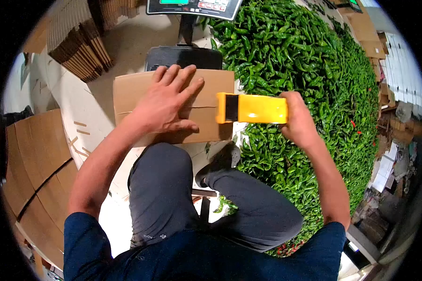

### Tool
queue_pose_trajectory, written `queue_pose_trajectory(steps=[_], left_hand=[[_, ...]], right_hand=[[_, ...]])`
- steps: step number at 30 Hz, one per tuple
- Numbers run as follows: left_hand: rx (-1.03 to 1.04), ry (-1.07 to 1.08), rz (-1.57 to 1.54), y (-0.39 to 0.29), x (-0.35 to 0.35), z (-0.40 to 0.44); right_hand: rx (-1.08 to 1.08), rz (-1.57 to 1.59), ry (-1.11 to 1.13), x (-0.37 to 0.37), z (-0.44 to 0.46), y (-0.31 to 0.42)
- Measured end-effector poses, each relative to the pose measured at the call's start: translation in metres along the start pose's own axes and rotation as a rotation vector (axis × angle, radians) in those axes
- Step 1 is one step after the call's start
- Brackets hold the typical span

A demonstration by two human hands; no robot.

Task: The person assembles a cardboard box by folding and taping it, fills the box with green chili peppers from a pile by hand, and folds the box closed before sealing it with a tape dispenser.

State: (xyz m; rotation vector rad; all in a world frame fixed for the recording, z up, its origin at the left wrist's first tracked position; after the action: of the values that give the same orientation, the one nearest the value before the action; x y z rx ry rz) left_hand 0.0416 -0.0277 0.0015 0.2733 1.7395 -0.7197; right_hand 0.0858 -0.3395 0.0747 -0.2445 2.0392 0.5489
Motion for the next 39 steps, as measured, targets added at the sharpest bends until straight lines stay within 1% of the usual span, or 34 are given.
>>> queue_pose_trajectory(steps=[1,2,3,6,7,9,10,11,12,14,15,16,17,19,20,21,23,25,27,28,29,31,33,34,35,37,39], left_hand=[[0.017,-0.001,-0.024,0.000,-0.001,-0.005],[0.033,-0.007,-0.042,0.003,-0.003,-0.009],[0.014,0.000,0.065,0.012,-0.007,0.006],[0.017,0.011,0.071,-0.004,-0.003,0.010],[-0.001,0.025,0.090,-0.005,-0.002,0.012],[-0.040,0.061,0.130,-0.010,-0.002,0.016],[-0.060,0.110,0.112,-0.016,-0.004,0.021],[-0.026,0.097,0.104,-0.025,-0.001,0.030],[0.004,0.084,0.099,-0.035,0.006,0.042],[0.080,0.006,0.049,-0.059,0.017,0.068],[0.072,0.015,0.044,-0.066,0.016,0.078],[0.061,0.024,0.039,-0.071,0.014,0.085],[0.050,0.036,0.035,-0.072,0.014,0.088],[0.054,0.013,0.030,-0.076,0.020,0.087],[0.054,0.001,0.039,-0.076,0.021,0.085],[0.052,-0.016,0.053,-0.076,0.019,0.084],[0.018,0.004,0.049,-0.075,0.020,0.086],[0.004,0.014,0.051,-0.082,0.018,0.091],[-0.019,0.062,0.063,-0.086,0.013,0.092],[-0.003,0.055,0.100,-0.087,0.015,0.093],[0.005,0.044,0.140,-0.084,0.020,0.093],[0.007,0.057,0.179,-0.085,0.024,0.091],[0.015,0.055,0.223,-0.083,0.026,0.094],[0.019,0.052,0.241,-0.083,0.027,0.095],[0.018,0.062,0.249,-0.082,0.028,0.093],[0.018,0.052,0.256,-0.082,0.027,0.095],[0.000,0.006,0.184,-0.076,0.031,0.096]], right_hand=[[0.028,-0.013,-0.003,0.000,-0.007,-0.010],[0.012,-0.012,-0.017,-0.002,-0.011,-0.014],[-0.039,0.030,-0.103,0.019,0.008,-0.037],[-0.040,0.027,-0.114,0.033,0.004,-0.058],[0.006,0.073,-0.123,0.046,0.010,-0.065],[-0.023,0.224,-0.185,0.085,0.023,-0.083],[-0.036,0.357,-0.178,0.105,0.027,-0.086],[-0.057,0.494,-0.175,0.130,0.038,-0.088],[-0.055,0.860,-0.171,0.191,0.062,-0.111],[-0.079,1.219,-0.191,0.232,0.088,-0.108],[-0.103,1.220,-0.216,0.217,0.085,-0.086],[-0.257,0.474,-0.369,0.169,0.068,-0.067],[-0.327,0.339,-0.420,0.160,0.069,-0.065],[-0.458,0.369,-0.283,0.136,0.066,-0.049],[-0.451,0.442,-0.168,0.125,0.069,-0.039],[-0.510,0.369,-0.161,0.118,0.075,-0.031],[-0.496,0.326,-0.096,0.126,0.085,-0.037],[-0.423,0.328,-0.045,0.136,0.093,-0.045],[-0.390,0.331,-0.050,0.134,0.095,-0.040],[-0.421,0.309,-0.015,0.141,0.096,-0.042],[-0.505,0.221,-0.135,0.162,0.105,-0.047],[-0.411,-0.005,0.070,0.190,0.114,-0.054],[-0.337,-0.098,0.146,0.197,0.120,-0.055],[-0.304,-0.143,0.192,0.190,0.121,-0.046],[-0.252,-0.222,0.309,0.188,0.122,-0.038],[-0.145,-0.390,0.547,0.146,0.116,-0.011],[-0.227,-1.071,0.492,0.195,0.165,0.016]])
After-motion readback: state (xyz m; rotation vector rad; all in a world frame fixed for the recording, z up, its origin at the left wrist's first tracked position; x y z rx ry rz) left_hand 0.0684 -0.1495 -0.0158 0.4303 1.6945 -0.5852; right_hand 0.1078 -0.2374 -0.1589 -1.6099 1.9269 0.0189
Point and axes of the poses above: each hand's wrist, its own z-axis towards the middle knuckle, its own x-axis out of the palm, y = z × x, the point moved 5 cm from there along z, towards the middle knuckle, and after that the axes turned 10 degrees about y, right-handed, at the moved point
